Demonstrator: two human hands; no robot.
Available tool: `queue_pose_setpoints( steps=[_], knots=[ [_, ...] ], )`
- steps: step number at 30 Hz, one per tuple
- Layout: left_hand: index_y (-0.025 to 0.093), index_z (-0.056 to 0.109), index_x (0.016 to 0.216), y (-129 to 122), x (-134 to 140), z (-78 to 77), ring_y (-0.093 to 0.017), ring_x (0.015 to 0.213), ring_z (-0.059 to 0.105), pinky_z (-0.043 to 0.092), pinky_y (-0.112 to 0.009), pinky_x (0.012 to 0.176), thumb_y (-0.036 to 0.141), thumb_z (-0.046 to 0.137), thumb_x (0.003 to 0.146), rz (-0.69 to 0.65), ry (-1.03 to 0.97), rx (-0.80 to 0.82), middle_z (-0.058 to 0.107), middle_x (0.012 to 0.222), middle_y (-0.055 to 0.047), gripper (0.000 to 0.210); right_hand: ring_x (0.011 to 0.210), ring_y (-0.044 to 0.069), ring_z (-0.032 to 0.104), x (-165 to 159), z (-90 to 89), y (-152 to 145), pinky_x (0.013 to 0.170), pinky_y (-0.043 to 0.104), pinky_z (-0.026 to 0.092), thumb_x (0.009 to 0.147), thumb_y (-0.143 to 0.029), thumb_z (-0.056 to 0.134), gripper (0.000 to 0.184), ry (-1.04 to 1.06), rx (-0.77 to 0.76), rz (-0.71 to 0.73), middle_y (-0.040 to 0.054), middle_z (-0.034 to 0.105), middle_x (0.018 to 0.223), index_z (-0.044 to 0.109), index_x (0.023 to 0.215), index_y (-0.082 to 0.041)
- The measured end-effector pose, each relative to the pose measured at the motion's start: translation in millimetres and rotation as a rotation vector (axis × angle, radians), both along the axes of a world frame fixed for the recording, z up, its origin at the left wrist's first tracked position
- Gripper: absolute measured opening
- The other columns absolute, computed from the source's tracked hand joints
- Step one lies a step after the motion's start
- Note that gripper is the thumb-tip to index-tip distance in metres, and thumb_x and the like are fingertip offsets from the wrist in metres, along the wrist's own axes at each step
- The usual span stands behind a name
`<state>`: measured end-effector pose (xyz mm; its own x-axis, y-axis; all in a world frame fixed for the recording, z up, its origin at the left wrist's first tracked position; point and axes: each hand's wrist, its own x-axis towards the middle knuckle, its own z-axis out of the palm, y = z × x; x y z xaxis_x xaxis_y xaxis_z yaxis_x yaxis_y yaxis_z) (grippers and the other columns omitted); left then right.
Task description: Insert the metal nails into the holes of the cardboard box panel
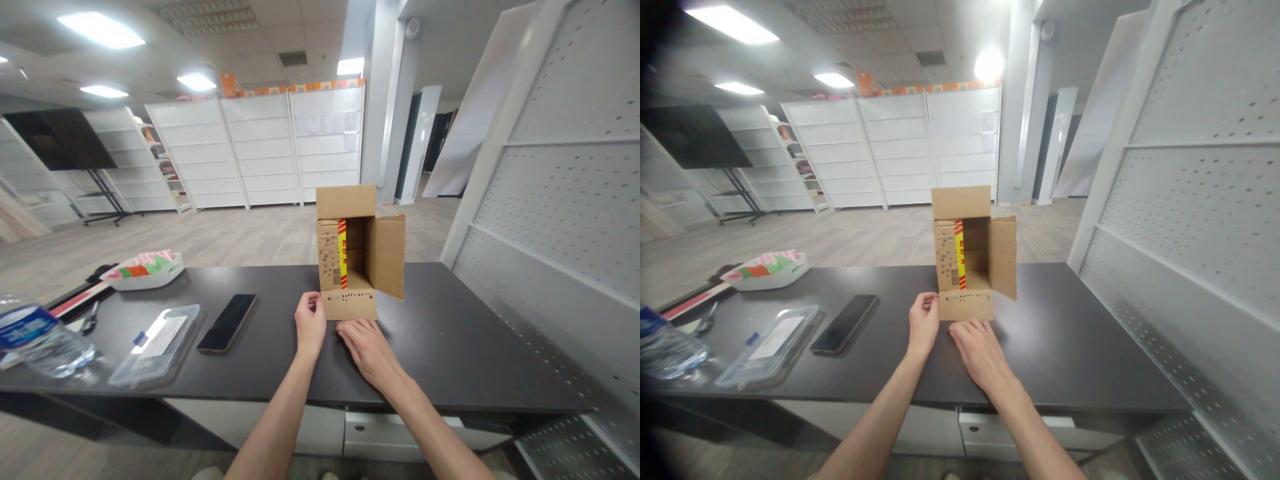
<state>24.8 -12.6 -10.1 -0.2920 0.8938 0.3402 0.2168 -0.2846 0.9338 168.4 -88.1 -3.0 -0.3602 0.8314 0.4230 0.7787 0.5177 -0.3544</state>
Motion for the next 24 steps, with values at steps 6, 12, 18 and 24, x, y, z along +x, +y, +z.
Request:
queue_pose_setpoints(
  steps=[6, 12, 18, 24],
  knots=[
    [0.018, 0.064, 0.086, -1, -1, 0.8, -0.016, 0.076, 0.065, 0.05, -0.027, 0.072, 0.025, 0.054, 0.085, 0.006, 0.006, 0.001, 0.07, 0.081, -0.004, 0.012, 0.095, 0.022, 0.062, 3, -4.2, 1, 0.083, 0.035, 0.046, 0.106, -0.027, 0.033, 0.03, 0.26, 0.052, 0.01, 0.0083, 0.069, 0.101, 0.062, 0.103, -0.022],
    [0.018, 0.065, 0.085, -1, -1, 2.7, -0.016, 0.076, 0.065, 0.05, -0.027, 0.073, 0.023, 0.055, 0.084, 0.008, 0.022, -0.015, 0.069, 0.08, -0.004, 0.011, 0.089, 0.022, 0.063, 11, -9.7, 7, 0.083, 0.035, 0.05, 0.103, -0.039, 0.038, 0.032, 0.665, 0.127, -0.2, 0.0086, 0.067, 0.093, 0.064, 0.1, -0.02],
    [0.018, 0.064, 0.085, 0, 0, 4.1, -0.016, 0.074, 0.064, 0.048, -0.026, 0.07, 0.021, 0.054, 0.083, -0.012, 0.033, -0.023, 0.069, 0.078, -0.004, 0.011, 0.074, 0.02, 0.062, 18, -13.5, 19, 0.075, 0.034, 0.051, 0.1, -0.05, 0.043, 0.039, 0.853, 0.024, -0.344, 0.0053, 0.067, 0.08, 0.066, 0.097, -0.018],
    [0.018, 0.065, 0.086, 1, 1, 3.8, -0.016, 0.074, 0.064, 0.049, -0.026, 0.071, 0.02, 0.055, 0.083, -0.012, 0.035, -0.032, 0.069, 0.079, -0.004, 0.01, 0.079, 0.021, 0.063, 11, -8.9, 34, 0.077, 0.034, 0.051, 0.1, -0.051, 0.041, 0.041, 0.846, 0.012, -0.274, 0.0072, 0.07, 0.088, 0.066, 0.1, -0.018]
  ],
)
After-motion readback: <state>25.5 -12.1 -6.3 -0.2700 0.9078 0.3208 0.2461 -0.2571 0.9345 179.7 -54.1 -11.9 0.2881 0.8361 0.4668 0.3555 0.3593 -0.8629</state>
